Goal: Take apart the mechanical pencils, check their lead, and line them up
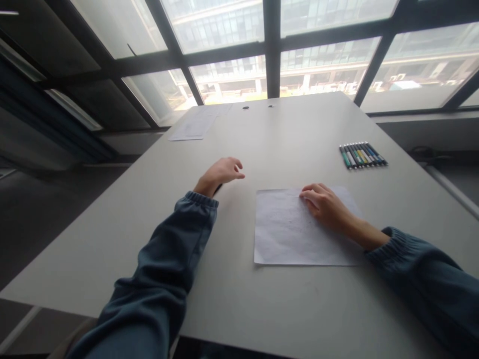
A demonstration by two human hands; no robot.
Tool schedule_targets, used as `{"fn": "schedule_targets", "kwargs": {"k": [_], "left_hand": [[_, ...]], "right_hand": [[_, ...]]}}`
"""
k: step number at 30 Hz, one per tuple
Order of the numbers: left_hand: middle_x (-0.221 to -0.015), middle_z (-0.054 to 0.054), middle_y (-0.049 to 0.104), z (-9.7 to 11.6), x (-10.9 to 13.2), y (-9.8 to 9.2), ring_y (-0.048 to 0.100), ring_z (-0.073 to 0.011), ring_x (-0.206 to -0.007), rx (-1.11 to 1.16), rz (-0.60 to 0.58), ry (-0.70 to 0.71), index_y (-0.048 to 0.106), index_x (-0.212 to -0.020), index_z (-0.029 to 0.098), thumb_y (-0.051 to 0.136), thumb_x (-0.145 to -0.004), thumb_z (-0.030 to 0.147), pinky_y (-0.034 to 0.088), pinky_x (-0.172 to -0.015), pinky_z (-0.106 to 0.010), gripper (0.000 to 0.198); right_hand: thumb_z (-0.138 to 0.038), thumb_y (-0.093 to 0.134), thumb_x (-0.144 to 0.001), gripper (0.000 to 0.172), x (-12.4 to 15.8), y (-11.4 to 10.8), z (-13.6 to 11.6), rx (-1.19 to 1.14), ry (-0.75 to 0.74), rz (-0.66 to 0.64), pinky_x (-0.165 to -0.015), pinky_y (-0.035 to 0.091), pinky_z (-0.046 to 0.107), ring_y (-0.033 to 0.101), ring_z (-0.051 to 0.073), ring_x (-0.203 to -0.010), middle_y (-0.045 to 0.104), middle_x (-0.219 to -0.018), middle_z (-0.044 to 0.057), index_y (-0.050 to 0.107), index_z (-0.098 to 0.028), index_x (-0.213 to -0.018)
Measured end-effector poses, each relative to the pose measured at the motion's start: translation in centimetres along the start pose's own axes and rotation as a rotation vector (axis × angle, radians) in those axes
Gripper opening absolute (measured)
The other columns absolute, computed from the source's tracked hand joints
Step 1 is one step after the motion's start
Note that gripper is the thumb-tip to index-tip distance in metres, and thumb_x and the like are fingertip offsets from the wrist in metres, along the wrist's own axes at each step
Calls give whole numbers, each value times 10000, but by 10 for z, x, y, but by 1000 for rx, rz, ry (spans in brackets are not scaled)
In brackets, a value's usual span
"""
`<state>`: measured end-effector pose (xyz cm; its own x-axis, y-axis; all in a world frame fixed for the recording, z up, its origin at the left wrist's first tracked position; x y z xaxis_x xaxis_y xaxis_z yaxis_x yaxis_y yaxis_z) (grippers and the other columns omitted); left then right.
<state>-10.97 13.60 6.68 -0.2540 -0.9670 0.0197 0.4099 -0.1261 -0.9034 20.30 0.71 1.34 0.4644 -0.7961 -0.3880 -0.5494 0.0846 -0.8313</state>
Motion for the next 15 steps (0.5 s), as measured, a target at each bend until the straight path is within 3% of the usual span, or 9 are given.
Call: {"fn": "schedule_targets", "kwargs": {"k": [3, 6, 10, 15], "left_hand": [[-711, -53, 739, -40, -3, -22, 667, -207, -668, -105, 5, -152, 755, -758, 211, 900, -542, 352, 506, -671, -274, 295], [-564, -51, 676, -64, -4, -18, 637, -205, -592, -172, -109, -223, 725, -658, 198, 901, -517, 358, 501, -649, -292, 277], [-401, -17, 561, -67, -5, 1, 548, -155, -443, -235, -239, -128, 655, -501, 194, 864, -535, 344, 470, -564, -270, 259], [-476, -43, 642, -58, -3, 1, 579, -157, -468, -161, -234, -158, 718, -542, 200, 838, -543, 311, 456, -530, -249, 163]], "right_hand": [[-151, 531, -935, 232, 0, -1, -1, 16, -1, 0, -972, 497, 439, 592, 281, -1067, 688, -1117, 108, 730, -218, -1034], [-154, 529, -935, 232, 0, -1, -2, 28, 4, -5, -968, 501, 435, 594, 280, -1070, 688, -1117, 109, 729, -216, -1034], [-145, 532, -924, 244, 0, -1, -1, 29, 11, -11, -967, 504, 438, 597, 279, -1074, 691, -1125, 111, 730, -217, -1048], [-151, 520, -934, 246, 0, -1, -1, 42, 9, -13, -977, 499, 430, 592, 274, -1077, 685, -1136, 110, 723, -207, -1062]]}}
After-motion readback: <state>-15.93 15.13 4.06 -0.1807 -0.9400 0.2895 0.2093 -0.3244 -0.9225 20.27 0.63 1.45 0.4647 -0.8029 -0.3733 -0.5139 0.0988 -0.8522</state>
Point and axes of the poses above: each hand's wrist, its own x-axis away from the middle knuckle, its own y-axis out of the palm, z = x × y, the point moved 6 cm from there along -x, towards the middle knuckle
